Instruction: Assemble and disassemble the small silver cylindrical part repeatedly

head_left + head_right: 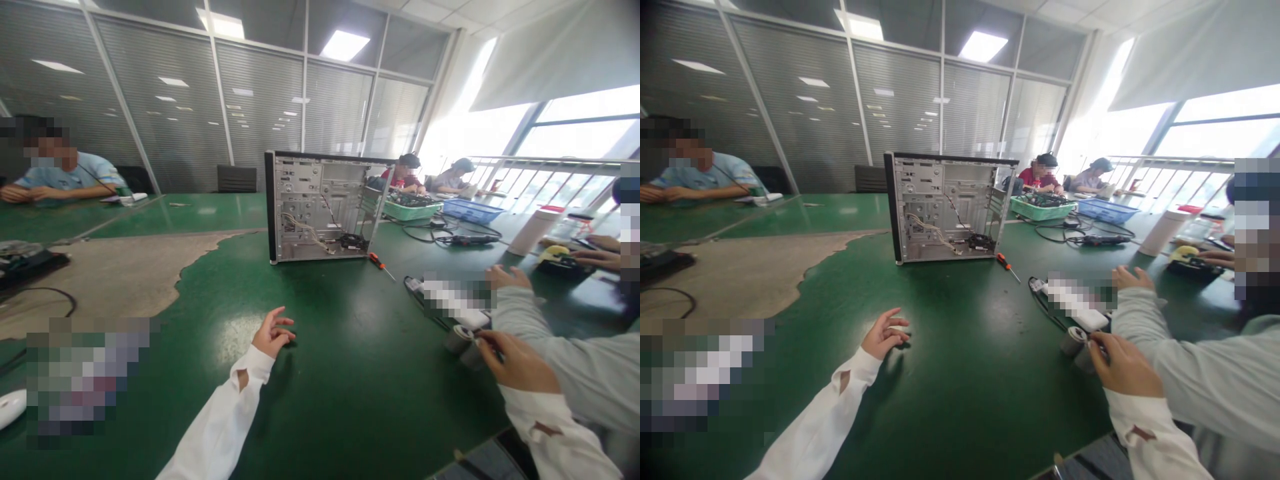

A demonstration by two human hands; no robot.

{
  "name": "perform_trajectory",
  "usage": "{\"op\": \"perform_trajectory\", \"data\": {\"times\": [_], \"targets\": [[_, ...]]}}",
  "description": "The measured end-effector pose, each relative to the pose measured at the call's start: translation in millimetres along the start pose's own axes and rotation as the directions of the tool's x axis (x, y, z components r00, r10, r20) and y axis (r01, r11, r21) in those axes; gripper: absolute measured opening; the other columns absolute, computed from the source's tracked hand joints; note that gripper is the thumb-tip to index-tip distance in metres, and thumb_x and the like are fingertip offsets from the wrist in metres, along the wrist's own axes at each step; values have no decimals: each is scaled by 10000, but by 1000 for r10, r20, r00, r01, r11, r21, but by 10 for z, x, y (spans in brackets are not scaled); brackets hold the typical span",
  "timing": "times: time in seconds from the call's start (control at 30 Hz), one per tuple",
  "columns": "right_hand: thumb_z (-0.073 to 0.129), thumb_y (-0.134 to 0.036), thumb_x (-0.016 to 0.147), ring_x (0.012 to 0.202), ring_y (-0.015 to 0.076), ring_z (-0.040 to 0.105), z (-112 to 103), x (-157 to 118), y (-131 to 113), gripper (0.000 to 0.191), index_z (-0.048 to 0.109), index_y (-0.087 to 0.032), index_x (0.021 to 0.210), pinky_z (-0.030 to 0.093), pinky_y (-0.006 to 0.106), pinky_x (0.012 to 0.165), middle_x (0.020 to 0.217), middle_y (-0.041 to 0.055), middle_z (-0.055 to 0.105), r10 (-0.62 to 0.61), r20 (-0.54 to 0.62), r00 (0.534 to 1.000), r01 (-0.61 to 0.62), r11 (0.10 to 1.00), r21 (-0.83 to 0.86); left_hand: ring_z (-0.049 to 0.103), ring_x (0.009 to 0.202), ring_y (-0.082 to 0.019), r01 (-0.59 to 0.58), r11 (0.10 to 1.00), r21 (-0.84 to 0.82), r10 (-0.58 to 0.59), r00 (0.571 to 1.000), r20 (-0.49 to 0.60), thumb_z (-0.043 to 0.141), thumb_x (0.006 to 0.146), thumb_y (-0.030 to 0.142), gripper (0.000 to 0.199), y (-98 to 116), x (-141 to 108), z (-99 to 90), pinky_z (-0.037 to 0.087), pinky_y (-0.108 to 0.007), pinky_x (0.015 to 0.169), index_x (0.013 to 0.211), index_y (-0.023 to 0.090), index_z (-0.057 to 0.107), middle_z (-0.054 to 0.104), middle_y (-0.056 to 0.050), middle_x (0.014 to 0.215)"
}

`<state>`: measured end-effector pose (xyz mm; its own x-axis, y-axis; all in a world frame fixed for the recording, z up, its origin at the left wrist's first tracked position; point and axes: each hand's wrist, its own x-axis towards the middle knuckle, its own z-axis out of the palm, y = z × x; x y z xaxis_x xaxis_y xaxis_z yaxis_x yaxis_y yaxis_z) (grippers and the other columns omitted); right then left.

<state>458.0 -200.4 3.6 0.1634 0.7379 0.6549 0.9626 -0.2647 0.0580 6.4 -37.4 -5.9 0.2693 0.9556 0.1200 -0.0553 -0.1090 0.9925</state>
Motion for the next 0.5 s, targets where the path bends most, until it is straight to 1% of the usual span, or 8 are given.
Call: {"op": "perform_trajectory", "data": {"times": [0.17,0.23,0.33,0.4,0.5], "targets": [[369,-430,699,604,208,557,-110,-1,-69,298,534,-190,767,426,314,548,692,69,593,86,7,996,-86,995,49,583,586,-112,5,1000,5,-5,1000,5,503,554,170,550,14,-1,5,443,-251,536,1078,169,334,545,-42,869],[391,-433,683,572,205,548,-135,4,-91,282,527,-199,759,421,316,519,674,76,592,121,29,992,-123,989,80,584,587,-114,0,1000,6,0,1000,4,503,559,171,547,19,-3,8,442,-251,533,1078,165,333,542,-46,873],[396,-426,693,556,195,536,-163,10,-144,251,521,-221,766,408,309,505,681,85,595,167,32,985,-169,981,96,583,581,-111,-8,1000,5,8,1000,7,500,566,169,542,20,-5,9,441,-250,533,1081,164,330,542,-49,871],[383,-416,705,566,196,536,-184,9,-190,253,525,-215,766,401,303,502,681,80,593,176,18,984,-177,981,84,583,580,-109,-10,1000,8,10,1000,8,502,569,171,539,19,-8,8,442,-250,537,1080,166,330,544,-47,869],[372,-409,707,590,200,537,-207,-1,-239,278,537,-192,757,390,292,497,674,66,584,151,-2,989,-150,988,42,583,585,-111,-11,1000,11,11,1000,11,503,568,166,538,20,-15,8,443,-253,542,1079,166,333,544,-45,868]]}}
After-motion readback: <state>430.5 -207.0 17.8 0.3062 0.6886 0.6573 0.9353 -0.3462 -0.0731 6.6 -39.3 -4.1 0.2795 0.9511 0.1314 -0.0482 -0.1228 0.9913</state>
